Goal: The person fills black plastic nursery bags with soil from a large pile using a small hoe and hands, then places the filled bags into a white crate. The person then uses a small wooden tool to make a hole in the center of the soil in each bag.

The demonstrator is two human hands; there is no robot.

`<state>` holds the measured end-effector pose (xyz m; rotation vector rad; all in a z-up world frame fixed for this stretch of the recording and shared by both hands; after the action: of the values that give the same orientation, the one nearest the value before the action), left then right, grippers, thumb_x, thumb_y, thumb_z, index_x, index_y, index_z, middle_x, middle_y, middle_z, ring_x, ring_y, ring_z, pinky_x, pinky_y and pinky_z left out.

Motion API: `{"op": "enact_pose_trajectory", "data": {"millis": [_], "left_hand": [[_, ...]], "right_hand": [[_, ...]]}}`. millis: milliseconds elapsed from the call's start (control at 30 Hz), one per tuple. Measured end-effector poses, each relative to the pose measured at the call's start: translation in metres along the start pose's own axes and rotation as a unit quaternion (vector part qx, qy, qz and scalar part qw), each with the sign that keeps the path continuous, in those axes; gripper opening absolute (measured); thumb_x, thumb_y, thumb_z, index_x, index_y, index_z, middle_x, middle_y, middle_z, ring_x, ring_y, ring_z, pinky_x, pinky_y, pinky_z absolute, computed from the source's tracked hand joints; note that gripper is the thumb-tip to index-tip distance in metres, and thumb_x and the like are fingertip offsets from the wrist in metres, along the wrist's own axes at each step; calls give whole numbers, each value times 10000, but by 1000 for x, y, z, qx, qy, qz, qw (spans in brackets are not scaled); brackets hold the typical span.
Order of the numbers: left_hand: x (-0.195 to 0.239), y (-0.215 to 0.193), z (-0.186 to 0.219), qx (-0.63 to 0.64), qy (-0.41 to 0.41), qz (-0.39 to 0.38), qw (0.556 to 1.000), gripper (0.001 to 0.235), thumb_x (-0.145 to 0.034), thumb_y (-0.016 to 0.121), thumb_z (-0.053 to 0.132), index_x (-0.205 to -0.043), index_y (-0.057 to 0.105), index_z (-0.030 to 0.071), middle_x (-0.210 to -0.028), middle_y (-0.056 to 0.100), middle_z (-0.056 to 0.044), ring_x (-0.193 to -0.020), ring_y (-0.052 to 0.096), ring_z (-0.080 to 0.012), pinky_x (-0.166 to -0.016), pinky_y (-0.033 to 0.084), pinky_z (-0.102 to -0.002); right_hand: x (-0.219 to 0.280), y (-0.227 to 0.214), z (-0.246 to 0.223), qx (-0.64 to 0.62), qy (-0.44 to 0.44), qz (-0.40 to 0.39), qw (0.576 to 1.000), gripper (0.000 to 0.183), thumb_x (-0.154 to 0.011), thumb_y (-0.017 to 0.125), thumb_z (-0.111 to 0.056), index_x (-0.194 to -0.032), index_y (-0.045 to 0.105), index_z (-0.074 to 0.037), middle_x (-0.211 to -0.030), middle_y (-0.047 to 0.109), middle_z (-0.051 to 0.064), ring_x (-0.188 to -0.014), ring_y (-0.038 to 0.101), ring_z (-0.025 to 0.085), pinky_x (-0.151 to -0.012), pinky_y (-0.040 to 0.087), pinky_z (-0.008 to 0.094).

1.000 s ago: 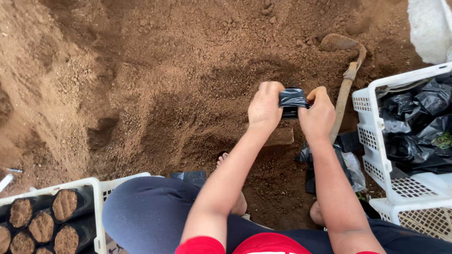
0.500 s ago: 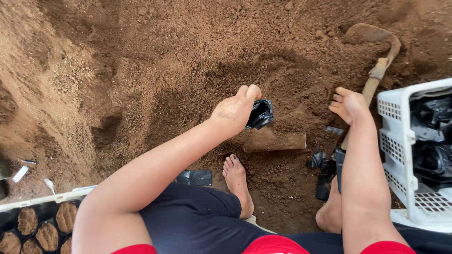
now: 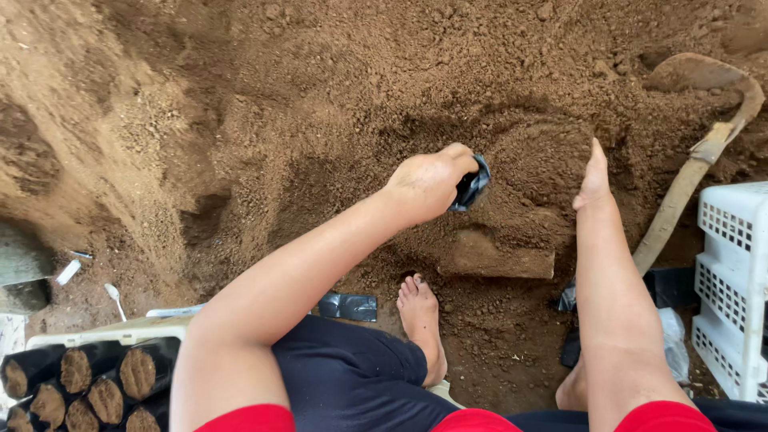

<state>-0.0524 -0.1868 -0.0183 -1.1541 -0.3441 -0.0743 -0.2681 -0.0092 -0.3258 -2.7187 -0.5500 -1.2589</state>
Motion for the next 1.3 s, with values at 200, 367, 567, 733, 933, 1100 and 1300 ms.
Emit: {"op": "enact_pose_trajectory", "data": {"millis": [200,367,567,733,933,1100,1300], "left_hand": [[-57,50,-25,-140,-129,-78,979,306,-884,656,46,-1187,647,79,-1341,589,-75,-1067,685,-275,-841,580,-391],[-94,75,-17,-92,-199,-118,969,442,-965,549,42,-1403,497,78,-1575,336,-67,-1077,711,-253,-842,591,-402],[-85,63,9,-57,-172,-81,980,459,-939,578,29,-1397,554,14,-1513,496,-130,-1258,621,-304,-977,562,-407],[-58,45,25,6,-256,-84,963,550,-942,575,54,-1480,487,131,-1544,423,-60,-1331,545,-270,-1015,539,-404],[-41,29,46,73,-227,-5,971,637,-895,648,85,-1493,500,248,-1635,305,42,-1406,473,-182,-1139,424,-331],[-32,25,41,107,-145,59,982,706,-852,599,-14,-1519,462,172,-1620,373,59,-1403,481,-197,-1163,391,-330],[1,22,55,132,-132,89,978,688,-829,570,-39,-1488,499,148,-1623,389,60,-1364,538,-193,-1115,447,-320]], "right_hand": [[65,28,-34,-257,-93,-258,927,551,-1044,514,-551,-1334,683,-114,-1327,700,102,-1211,685,291,-1006,588,498],[128,39,-78,-208,-106,-240,942,344,-1020,580,-445,-1177,637,-145,-1253,671,120,-1106,697,282,-914,605,532],[175,46,-92,-161,-99,-245,951,251,-1032,544,-292,-1199,645,-134,-1268,670,101,-1105,707,250,-896,622,484],[206,49,-110,-81,-113,-239,961,270,-1029,492,-237,-1244,619,-135,-1253,664,97,-1082,710,231,-875,608,469],[266,57,-135,29,-140,-262,954,410,-1087,407,-317,-1415,520,-98,-1405,564,182,-1145,647,257,-933,586,437],[261,22,-151,105,-211,-238,942,426,-1081,465,-282,-1462,420,-97,-1514,503,154,-1212,661,242,-996,582,393],[154,-8,-106,435,-308,22,846,361,-1010,625,-195,-1351,631,-76,-1325,666,145,-1176,657,305,-1014,509,462]]}}
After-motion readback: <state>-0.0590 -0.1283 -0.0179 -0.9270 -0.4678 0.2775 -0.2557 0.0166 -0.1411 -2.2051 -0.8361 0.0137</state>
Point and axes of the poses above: each hand's wrist, its own x-axis away from the middle knuckle, its own y-axis out of the palm, z = x × y, the point moved 5 cm from there along -x, towards the middle knuckle
